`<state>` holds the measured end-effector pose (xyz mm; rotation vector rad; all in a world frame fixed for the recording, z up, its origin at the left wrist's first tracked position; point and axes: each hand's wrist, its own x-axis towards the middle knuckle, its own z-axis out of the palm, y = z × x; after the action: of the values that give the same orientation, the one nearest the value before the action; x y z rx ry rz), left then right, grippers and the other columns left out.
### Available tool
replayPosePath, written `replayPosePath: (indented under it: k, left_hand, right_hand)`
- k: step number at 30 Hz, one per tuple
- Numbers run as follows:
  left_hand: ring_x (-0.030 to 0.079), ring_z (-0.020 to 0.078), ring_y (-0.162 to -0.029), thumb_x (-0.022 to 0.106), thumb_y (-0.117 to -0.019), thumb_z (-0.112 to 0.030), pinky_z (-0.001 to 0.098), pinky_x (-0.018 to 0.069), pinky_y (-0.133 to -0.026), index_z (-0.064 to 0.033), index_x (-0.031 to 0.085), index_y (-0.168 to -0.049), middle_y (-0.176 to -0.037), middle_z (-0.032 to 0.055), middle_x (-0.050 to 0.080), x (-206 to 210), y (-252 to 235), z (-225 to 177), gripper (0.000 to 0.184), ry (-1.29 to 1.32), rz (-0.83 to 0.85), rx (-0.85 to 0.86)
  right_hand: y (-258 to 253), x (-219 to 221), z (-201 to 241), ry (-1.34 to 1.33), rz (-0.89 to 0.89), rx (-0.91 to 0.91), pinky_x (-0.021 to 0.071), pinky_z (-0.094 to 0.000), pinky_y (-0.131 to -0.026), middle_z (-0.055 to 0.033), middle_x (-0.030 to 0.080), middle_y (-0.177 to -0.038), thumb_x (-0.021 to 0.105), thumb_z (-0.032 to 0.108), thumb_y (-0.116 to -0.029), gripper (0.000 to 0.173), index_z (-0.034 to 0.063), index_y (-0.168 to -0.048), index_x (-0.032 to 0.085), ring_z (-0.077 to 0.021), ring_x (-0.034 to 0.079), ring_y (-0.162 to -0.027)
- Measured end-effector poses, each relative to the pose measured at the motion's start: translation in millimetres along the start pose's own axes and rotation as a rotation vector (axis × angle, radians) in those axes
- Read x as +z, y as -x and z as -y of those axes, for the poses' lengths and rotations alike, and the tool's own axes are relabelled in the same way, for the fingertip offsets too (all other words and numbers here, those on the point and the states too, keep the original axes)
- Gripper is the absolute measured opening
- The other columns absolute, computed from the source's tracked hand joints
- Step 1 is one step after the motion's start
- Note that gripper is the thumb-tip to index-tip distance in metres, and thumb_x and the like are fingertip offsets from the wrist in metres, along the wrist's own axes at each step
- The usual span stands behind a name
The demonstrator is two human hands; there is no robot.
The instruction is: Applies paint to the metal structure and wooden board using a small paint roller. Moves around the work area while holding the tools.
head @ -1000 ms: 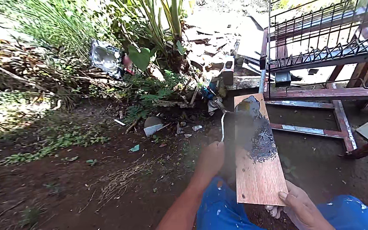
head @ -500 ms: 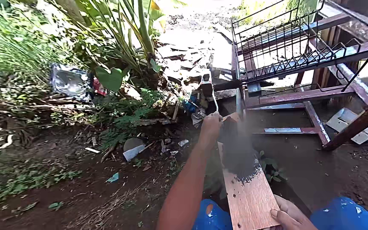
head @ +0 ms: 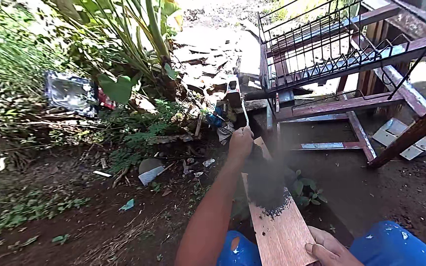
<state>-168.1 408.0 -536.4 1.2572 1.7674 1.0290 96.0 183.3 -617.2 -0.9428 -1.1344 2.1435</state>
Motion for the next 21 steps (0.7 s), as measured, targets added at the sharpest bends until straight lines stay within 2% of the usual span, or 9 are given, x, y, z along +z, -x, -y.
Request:
replayPosePath:
  k: [3,5,8,11,15,17,21]
  left_hand:
    - [0.043,0.0181,-0.054,0.035,-0.1122,-0.036,0.0353,0.0378,-0.053,-0.0059,0.059,-0.091,-0.064,0.0051,0.046,5.4,11.1,4.8,0.045,-0.096,0.008,0.032]
    - [0.048,0.0197,-0.057,0.035,-0.1123,-0.037,0.0377,0.0421,-0.055,-0.0056,0.061,-0.093,-0.068,0.0069,0.051,-0.1,30.3,13.2,0.045,-0.207,0.018,0.037]
    - [0.053,0.0188,-0.062,0.037,-0.1121,-0.035,0.0390,0.0458,-0.060,-0.0067,0.063,-0.094,-0.070,0.0055,0.054,-17.4,56.5,13.1,0.042,-0.366,0.013,0.064]
    - [0.053,0.0183,-0.060,0.037,-0.1120,-0.036,0.0386,0.0460,-0.059,-0.0082,0.061,-0.093,-0.068,0.0042,0.053,-26.7,64.5,5.0,0.042,-0.480,-0.005,0.090]
    - [0.052,0.0213,-0.058,0.034,-0.1126,-0.035,0.0406,0.0464,-0.057,-0.0044,0.061,-0.095,-0.067,0.0076,0.052,-9.3,35.2,11.8,0.045,-0.375,-0.008,0.074]
    - [0.048,0.0212,-0.056,0.033,-0.1127,-0.036,0.0397,0.0428,-0.054,-0.0041,0.060,-0.092,-0.066,0.0079,0.050,1.6,22.7,16.7,0.046,-0.309,-0.012,0.063]
    - [0.050,0.0196,-0.058,0.037,-0.1122,-0.035,0.0391,0.0441,-0.057,-0.0060,0.061,-0.094,-0.067,0.0058,0.051,6.1,34.0,24.5,0.042,-0.277,-0.030,0.076]
  right_hand:
    - [2.7,0.9,2.3,-0.003,-0.002,0.002,0.0616,-0.0330,-0.060,-0.0126,0.075,-0.086,0.039,0.009,-0.1025,0.026,0.0020,-0.121,0.055,-0.0196,0.073,-0.067]
    - [6.3,-0.6,3.2,-0.001,-0.002,-0.012,0.0618,-0.0328,-0.060,-0.0117,0.075,-0.085,0.039,0.008,-0.1022,0.025,0.0022,-0.120,0.055,-0.0190,0.073,-0.067]
    - [9.5,-3.4,4.3,0.004,-0.002,-0.026,0.0619,-0.0332,-0.060,-0.0113,0.075,-0.085,0.039,0.008,-0.1019,0.024,0.0024,-0.119,0.055,-0.0193,0.073,-0.068]
    - [9.8,-5.7,4.0,-0.005,-0.001,-0.038,0.0619,-0.0335,-0.060,-0.0116,0.075,-0.085,0.039,0.009,-0.1022,0.025,0.0024,-0.121,0.055,-0.0198,0.073,-0.068]
    - [9.4,-5.3,5.2,0.013,-0.019,-0.035,0.0618,-0.0340,-0.060,-0.0114,0.075,-0.085,0.040,0.009,-0.1018,0.025,0.0019,-0.121,0.055,-0.0197,0.073,-0.067]
    - [9.3,-3.4,7.1,0.023,-0.025,-0.030,0.0618,-0.0338,-0.060,-0.0107,0.075,-0.084,0.039,0.009,-0.1015,0.026,0.0018,-0.121,0.055,-0.0191,0.073,-0.067]
    - [12.6,-4.7,9.4,0.001,-0.030,-0.036,0.0618,-0.0337,-0.060,-0.0105,0.075,-0.084,0.039,0.008,-0.1012,0.025,0.0020,-0.120,0.055,-0.0187,0.073,-0.067]
